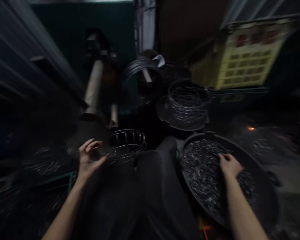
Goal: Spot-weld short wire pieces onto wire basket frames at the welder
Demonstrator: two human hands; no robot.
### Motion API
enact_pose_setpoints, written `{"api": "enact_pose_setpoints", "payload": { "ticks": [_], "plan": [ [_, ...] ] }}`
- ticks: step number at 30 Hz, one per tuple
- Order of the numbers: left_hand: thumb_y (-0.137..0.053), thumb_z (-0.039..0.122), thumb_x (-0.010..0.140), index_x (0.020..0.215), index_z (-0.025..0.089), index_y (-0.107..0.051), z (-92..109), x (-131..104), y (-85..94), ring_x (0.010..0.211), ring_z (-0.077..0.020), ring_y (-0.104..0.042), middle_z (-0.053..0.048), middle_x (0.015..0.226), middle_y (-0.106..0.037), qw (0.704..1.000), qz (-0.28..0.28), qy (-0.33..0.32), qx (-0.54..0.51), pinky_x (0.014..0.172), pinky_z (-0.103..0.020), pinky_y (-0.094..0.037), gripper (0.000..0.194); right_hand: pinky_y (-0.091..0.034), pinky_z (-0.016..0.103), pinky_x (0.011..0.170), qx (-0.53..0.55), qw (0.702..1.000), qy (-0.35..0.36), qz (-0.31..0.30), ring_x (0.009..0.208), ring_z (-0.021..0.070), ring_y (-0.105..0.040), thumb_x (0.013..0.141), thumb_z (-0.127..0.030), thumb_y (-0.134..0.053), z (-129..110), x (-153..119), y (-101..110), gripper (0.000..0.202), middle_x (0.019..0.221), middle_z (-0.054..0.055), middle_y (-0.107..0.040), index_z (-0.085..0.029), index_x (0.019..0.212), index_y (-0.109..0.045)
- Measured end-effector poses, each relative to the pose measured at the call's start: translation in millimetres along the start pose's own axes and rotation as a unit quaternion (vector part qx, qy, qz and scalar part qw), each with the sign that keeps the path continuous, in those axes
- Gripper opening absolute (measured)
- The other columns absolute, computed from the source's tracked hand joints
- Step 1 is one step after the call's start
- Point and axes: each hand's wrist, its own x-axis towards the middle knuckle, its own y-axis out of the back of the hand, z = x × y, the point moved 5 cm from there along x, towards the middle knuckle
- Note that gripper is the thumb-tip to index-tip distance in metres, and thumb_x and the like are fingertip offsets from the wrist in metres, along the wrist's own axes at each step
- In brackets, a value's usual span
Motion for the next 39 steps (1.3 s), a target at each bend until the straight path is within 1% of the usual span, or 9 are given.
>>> {"api": "enact_pose_setpoints", "payload": {
  "ticks": [7,13,17,20,25,29,33,36,39],
  "plan": [
    [-0.075,0.025,0.068,0.13,0.024,-0.035,-4.2,-5.8,11.8,0.105,-0.0204,-0.061,-0.009,0.114,-0.058,1.0,0.008,0.017,0.0,0.093,-0.039,-0.05,0.073,-0.042,0.051,0.058,0.181,0.981,-0.061,0.045,0.065,0.0325,-0.062,0.058,-0.057,-0.071,28.8,-20.8,15.9,0.04,0.046,0.007,-0.048,-0.029,0.046,-0.045],
    [-0.071,0.024,0.071,0.132,0.024,-0.04,-2.2,-1.4,6.4,0.104,-0.0193,-0.059,-0.007,0.115,-0.057,0.998,-0.035,-0.02,0.051,0.094,-0.037,-0.048,0.069,-0.054,0.031,0.056,0.426,0.898,-0.084,-0.076,0.066,0.0203,-0.065,0.034,-0.042,-0.085,-18.8,-101.4,1.3,0.053,0.07,0.003,-0.065,-0.025,0.072,-0.052],
    [-0.067,0.023,0.074,0.128,0.026,-0.048,10.1,2.5,0.9,0.106,-0.0197,-0.056,-0.006,0.114,-0.054,0.99,-0.073,-0.046,0.109,0.092,-0.034,-0.049,0.057,-0.055,0.035,0.069,0.259,0.927,0.125,-0.241,0.078,0.0221,-0.065,0.064,-0.048,-0.069,-60.4,-167.4,-30.6,0.036,0.083,0.005,-0.068,-0.022,0.088,-0.062],
    [-0.066,0.023,0.075,0.127,0.027,-0.049,17.8,4.9,4.3,0.107,-0.0198,-0.054,-0.005,0.114,-0.052,0.987,-0.083,-0.042,0.129,0.092,-0.034,-0.048,0.055,-0.051,0.041,0.078,0.042,0.916,0.312,-0.247,0.084,0.0254,-0.064,0.079,-0.04,-0.047,-62.7,-197.6,-44.8,0.029,0.087,0.008,-0.068,-0.021,0.09,-0.066],
    [-0.065,0.021,0.076,0.127,0.028,-0.049,23.8,9.3,14.8,0.108,-0.0198,-0.052,-0.005,0.115,-0.052,0.986,-0.08,-0.052,0.134,0.093,-0.035,-0.048,0.054,-0.049,0.037,0.066,-0.13,0.901,0.345,-0.227,0.076,0.0258,-0.063,0.083,-0.031,-0.033,-59.7,-190.6,-45.2,0.033,0.078,0.01,-0.066,-0.02,0.085,-0.064],
    [-0.065,0.02,0.075,0.127,0.027,-0.049,24.3,12.3,15.0,0.108,-0.0196,-0.052,-0.005,0.115,-0.051,0.985,-0.094,-0.058,0.13,0.092,-0.034,-0.048,0.054,-0.05,0.034,0.065,0.019,0.912,0.28,-0.299,0.069,0.023,-0.064,0.078,-0.045,-0.051,-115.0,-187.5,-32.0,0.025,0.078,0.005,-0.068,-0.022,0.082,-0.061],
    [-0.064,0.019,0.076,0.128,0.027,-0.049,26.2,14.2,8.3,0.107,-0.0196,-0.052,-0.005,0.115,-0.049,0.982,-0.117,-0.061,0.136,0.093,-0.034,-0.047,0.055,-0.05,0.027,0.056,0.217,0.843,0.276,-0.408,0.062,0.0167,-0.061,0.078,-0.044,-0.062,-209.5,-223.2,-19.6,0.031,0.073,0.0,-0.065,-0.022,0.1,-0.059],
    [-0.063,0.019,0.077,0.128,0.028,-0.048,30.1,14.4,3.5,0.107,-0.0199,-0.052,-0.005,0.115,-0.049,0.978,-0.144,-0.065,0.137,0.092,-0.035,-0.047,0.055,-0.05,0.025,0.057,0.249,0.775,0.359,-0.457,0.064,0.0141,-0.061,0.084,-0.035,-0.058,-268.9,-252.7,-24.0,0.02,0.08,0.0,-0.067,-0.022,0.099,-0.063],
    [-0.062,0.018,0.077,0.129,0.028,-0.048,33.6,14.0,4.0,0.107,-0.0205,-0.052,-0.006,0.115,-0.049,0.976,-0.163,-0.067,0.129,0.092,-0.035,-0.047,0.055,-0.05,0.025,0.068,0.192,0.744,0.518,-0.377,0.079,0.0158,-0.065,0.087,-0.027,-0.055,-299.5,-266.6,-33.9,0.017,0.094,0.002,-0.07,-0.021,0.099,-0.066]
  ]
}}
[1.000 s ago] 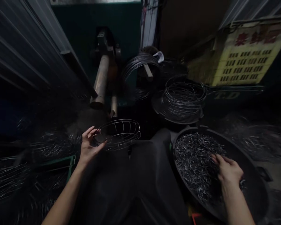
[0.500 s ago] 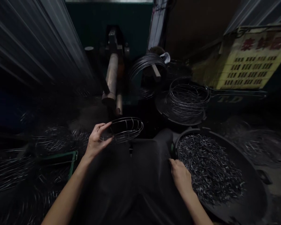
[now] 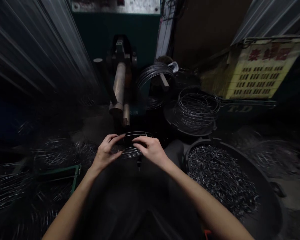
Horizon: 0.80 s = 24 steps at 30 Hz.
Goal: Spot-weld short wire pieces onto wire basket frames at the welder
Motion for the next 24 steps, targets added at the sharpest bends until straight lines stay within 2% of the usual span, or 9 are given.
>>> {"api": "enact_pose_setpoints", "payload": {
  "ticks": [2,5,8,12,17,24],
  "plan": [
    [-0.062,0.018,0.076,0.129,0.027,-0.048,-0.4,-1.3,2.8,0.108,-0.0206,-0.052,-0.006,0.115,-0.049,1.0,-0.003,0.003,-0.009,0.093,-0.035,-0.047,0.055,-0.048,0.024,0.066,-0.155,0.984,0.092,-0.003,0.082,0.0162,-0.065,0.087,-0.023,-0.057,-3.3,6.3,-9.1,0.023,0.104,0.004,-0.069,-0.02,0.109,-0.064],
    [-0.063,0.019,0.076,0.128,0.027,-0.048,-4.5,-3.8,7.4,0.106,-0.0199,-0.053,-0.005,0.113,-0.051,0.999,0.009,0.019,-0.027,0.092,-0.035,-0.048,0.055,-0.041,0.024,0.055,-0.326,0.92,0.218,-0.008,0.07,0.0127,-0.064,0.087,-0.013,-0.054,-8.0,5.0,-21.6,0.028,0.105,0.003,-0.069,-0.018,0.113,-0.062],
    [-0.065,0.02,0.075,0.127,0.026,-0.049,-9.7,-5.5,9.2,0.104,-0.0192,-0.054,-0.005,0.111,-0.052,0.998,0.023,0.03,-0.055,0.091,-0.034,-0.048,0.055,-0.035,0.025,0.052,-0.377,0.867,0.322,0.039,0.059,0.0082,-0.058,0.087,-0.008,-0.052,-16.1,2.8,-23.8,0.026,0.103,0.002,-0.07,-0.017,0.107,-0.065],
    [-0.065,0.018,0.073,0.127,0.026,-0.049,-15.7,-5.8,7.2,0.103,-0.0191,-0.055,-0.005,0.11,-0.053,0.996,0.026,0.031,-0.082,0.089,-0.033,-0.05,0.057,-0.033,0.025,0.052,-0.389,0.83,0.392,0.081,0.053,0.0054,-0.05,0.088,-0.008,-0.054,-18.6,5.0,-23.7,0.022,0.108,0.002,-0.069,-0.017,0.104,-0.067],
    [-0.065,0.02,0.074,0.126,0.027,-0.05,-19.3,-4.6,4.3,0.103,-0.02,-0.056,-0.006,0.111,-0.054,0.996,0.03,0.032,-0.08,0.081,-0.032,-0.053,0.054,-0.032,0.025,0.051,-0.372,0.834,0.4,0.084,0.052,0.0051,-0.049,0.089,-0.009,-0.053,-10.4,6.7,-25.1,0.022,0.108,0.001,-0.069,-0.019,0.102,-0.067],
    [-0.066,0.017,0.073,0.124,0.025,-0.05,-20.0,-3.0,3.0,0.104,-0.0199,-0.056,-0.006,0.112,-0.053,0.995,0.044,0.053,-0.077,0.088,-0.036,-0.052,0.054,-0.037,0.027,0.05,-0.361,0.878,0.314,0.0,0.055,0.0076,-0.053,0.093,-0.012,-0.044,0.2,12.2,-29.7,0.032,0.114,-0.001,-0.065,-0.028,0.11,-0.066]
  ]
}}
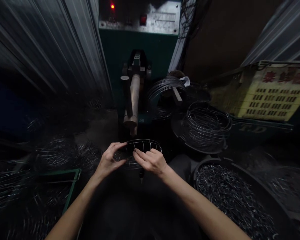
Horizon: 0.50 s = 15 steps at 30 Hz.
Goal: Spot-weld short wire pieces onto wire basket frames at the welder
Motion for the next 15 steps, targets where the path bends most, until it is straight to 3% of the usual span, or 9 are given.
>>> {"api": "enact_pose_setpoints", "payload": {
  "ticks": [4,15],
  "plan": [
    [-0.066,0.017,0.074,0.125,0.026,-0.05,-0.1,-1.0,-0.3,0.108,-0.0213,-0.055,-0.007,0.114,-0.053,1.0,0.012,-0.007,0.014,0.091,-0.037,-0.05,0.054,-0.04,0.028,0.05,0.015,0.999,-0.028,-0.018,0.055,0.0084,-0.055,0.093,-0.012,-0.041,-1.0,1.0,-3.0,0.035,0.113,0.001,-0.066,-0.028,0.112,-0.066],
    [-0.064,0.017,0.076,0.127,0.024,-0.048,-17.2,11.1,-4.2,0.111,-0.0207,-0.052,-0.007,0.117,-0.051,0.997,0.036,-0.045,0.05,0.095,-0.039,-0.048,0.054,-0.035,0.028,0.051,-0.086,0.992,0.019,0.09,0.054,0.0083,-0.053,0.091,-0.01,-0.05,-0.8,9.5,-8.6,0.025,0.111,0.003,-0.067,-0.022,0.105,-0.067]
  ]
}}
